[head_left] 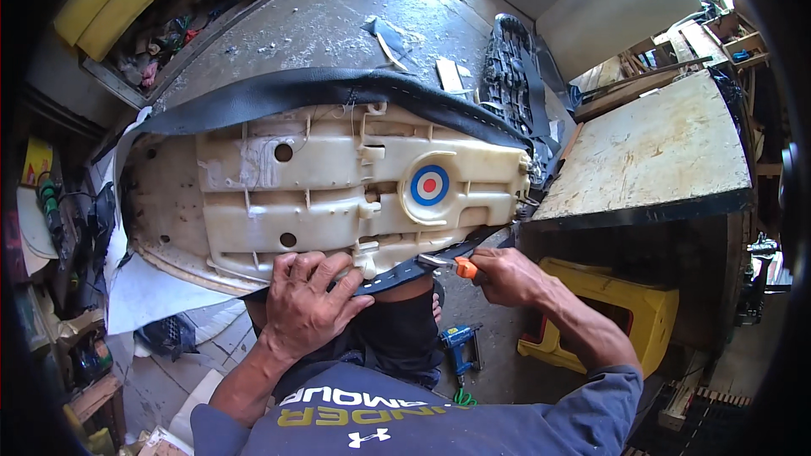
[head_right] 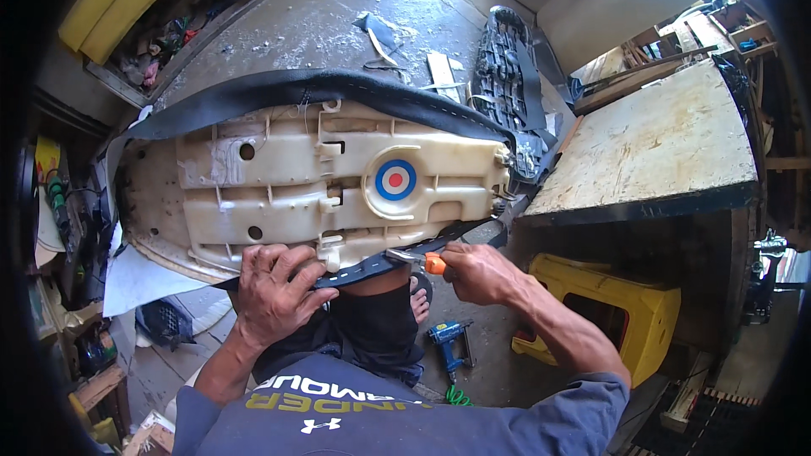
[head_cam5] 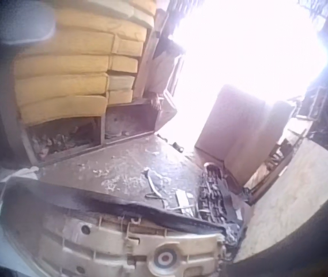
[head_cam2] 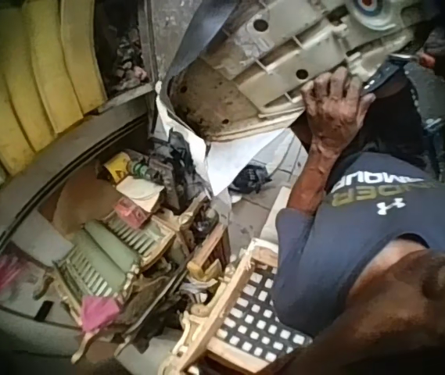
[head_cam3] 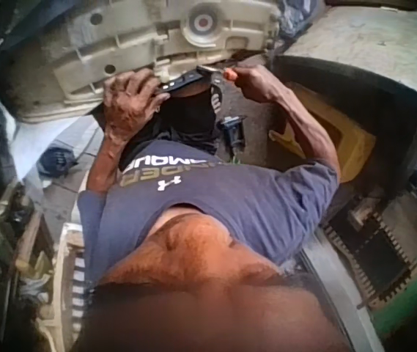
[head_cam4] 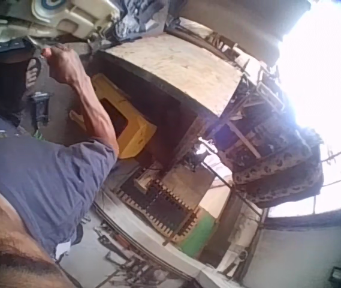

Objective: The person reupholsters a motorcycle seat by stretching vinyl over the foam and frame, securing it with a pneumatic stapler, and trimming excess material with a knife.

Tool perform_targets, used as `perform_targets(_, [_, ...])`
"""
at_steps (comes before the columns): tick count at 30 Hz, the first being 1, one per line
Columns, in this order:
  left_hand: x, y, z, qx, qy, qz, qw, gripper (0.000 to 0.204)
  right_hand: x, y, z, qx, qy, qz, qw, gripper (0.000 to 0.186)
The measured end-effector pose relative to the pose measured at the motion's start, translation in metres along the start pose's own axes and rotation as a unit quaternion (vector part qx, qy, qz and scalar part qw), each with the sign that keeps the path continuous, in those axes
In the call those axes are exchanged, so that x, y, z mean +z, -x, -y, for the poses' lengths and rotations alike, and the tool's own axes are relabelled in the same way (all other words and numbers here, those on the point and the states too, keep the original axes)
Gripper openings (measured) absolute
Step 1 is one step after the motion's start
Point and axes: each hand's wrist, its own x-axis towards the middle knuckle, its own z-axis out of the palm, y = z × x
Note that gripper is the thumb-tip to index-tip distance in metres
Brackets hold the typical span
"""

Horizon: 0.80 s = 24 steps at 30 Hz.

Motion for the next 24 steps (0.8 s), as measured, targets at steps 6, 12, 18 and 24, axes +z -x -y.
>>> perform_targets(6, [0.007, 0.006, -0.006, -0.006, -0.019, -0.018, 1.0, 0.041, 0.057, 0.012, 0.009, 0.166, -0.493, -0.122, 0.845, 0.026])
perform_targets(12, [0.012, 0.006, -0.008, -0.006, -0.034, -0.012, 0.999, 0.043, 0.246, 0.09, -0.102, 0.503, -0.311, -0.371, 0.716, 0.048])
perform_targets(18, [0.023, 0.013, -0.003, -0.01, -0.025, -0.047, 0.999, 0.058, 0.332, 0.11, -0.041, 0.595, -0.08, -0.213, 0.771, 0.072])
perform_targets(24, [0.021, 0.016, -0.003, -0.003, -0.033, -0.035, 0.999, 0.054, 0.359, 0.111, -0.027, 0.669, -0.23, -0.208, 0.676, 0.094])
